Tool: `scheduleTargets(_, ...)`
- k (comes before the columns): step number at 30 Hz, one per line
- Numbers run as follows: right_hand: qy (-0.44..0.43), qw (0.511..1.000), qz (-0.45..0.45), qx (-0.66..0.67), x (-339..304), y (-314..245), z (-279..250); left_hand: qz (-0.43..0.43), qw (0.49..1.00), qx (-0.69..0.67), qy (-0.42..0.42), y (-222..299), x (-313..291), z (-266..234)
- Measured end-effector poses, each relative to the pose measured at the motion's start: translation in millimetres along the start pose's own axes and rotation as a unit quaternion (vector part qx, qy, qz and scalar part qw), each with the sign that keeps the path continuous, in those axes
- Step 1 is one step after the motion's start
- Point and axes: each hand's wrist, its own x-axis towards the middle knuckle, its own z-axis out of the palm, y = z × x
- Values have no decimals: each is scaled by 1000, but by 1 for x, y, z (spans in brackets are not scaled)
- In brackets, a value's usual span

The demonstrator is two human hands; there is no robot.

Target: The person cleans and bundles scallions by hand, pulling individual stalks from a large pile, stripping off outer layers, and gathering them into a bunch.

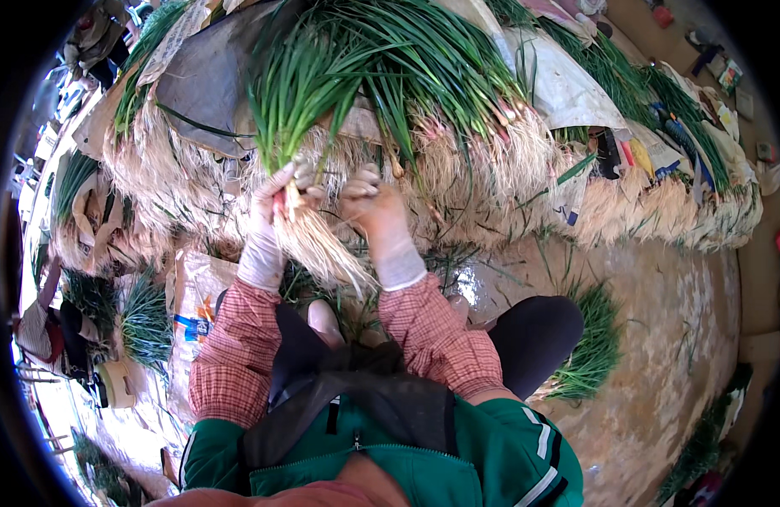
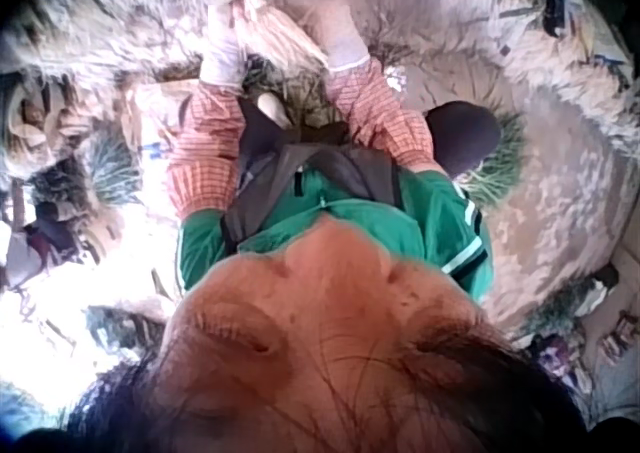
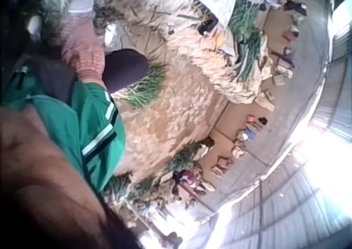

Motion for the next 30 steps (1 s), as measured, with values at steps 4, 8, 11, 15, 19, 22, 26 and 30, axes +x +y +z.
scheduleTargets(4,-116,879,0,-462,-24,6,-43,-17,988,140,62,11,5,-19)
scheduleTargets(8,118,852,-88,-503,-13,-20,-48,-108,959,254,64,12,3,-46)
scheduleTargets(11,89,795,24,-599,10,-44,-51,-84,968,218,91,-14,8,-8)
scheduleTargets(15,-22,864,-51,-500,-15,-21,-34,-122,951,281,42,-11,10,-14)
scheduleTargets(19,-1,975,76,-208,-5,-44,-26,-116,953,268,76,-17,10,-15)
scheduleTargets(22,-54,998,37,3,20,-40,-4,-96,956,266,81,-17,10,-21)
scheduleTargets(26,34,978,-142,-147,12,6,1,-70,975,191,87,-23,4,-3)
scheduleTargets(30,-26,989,-82,116,1,17,-4,-79,973,203,70,-22,7,-16)
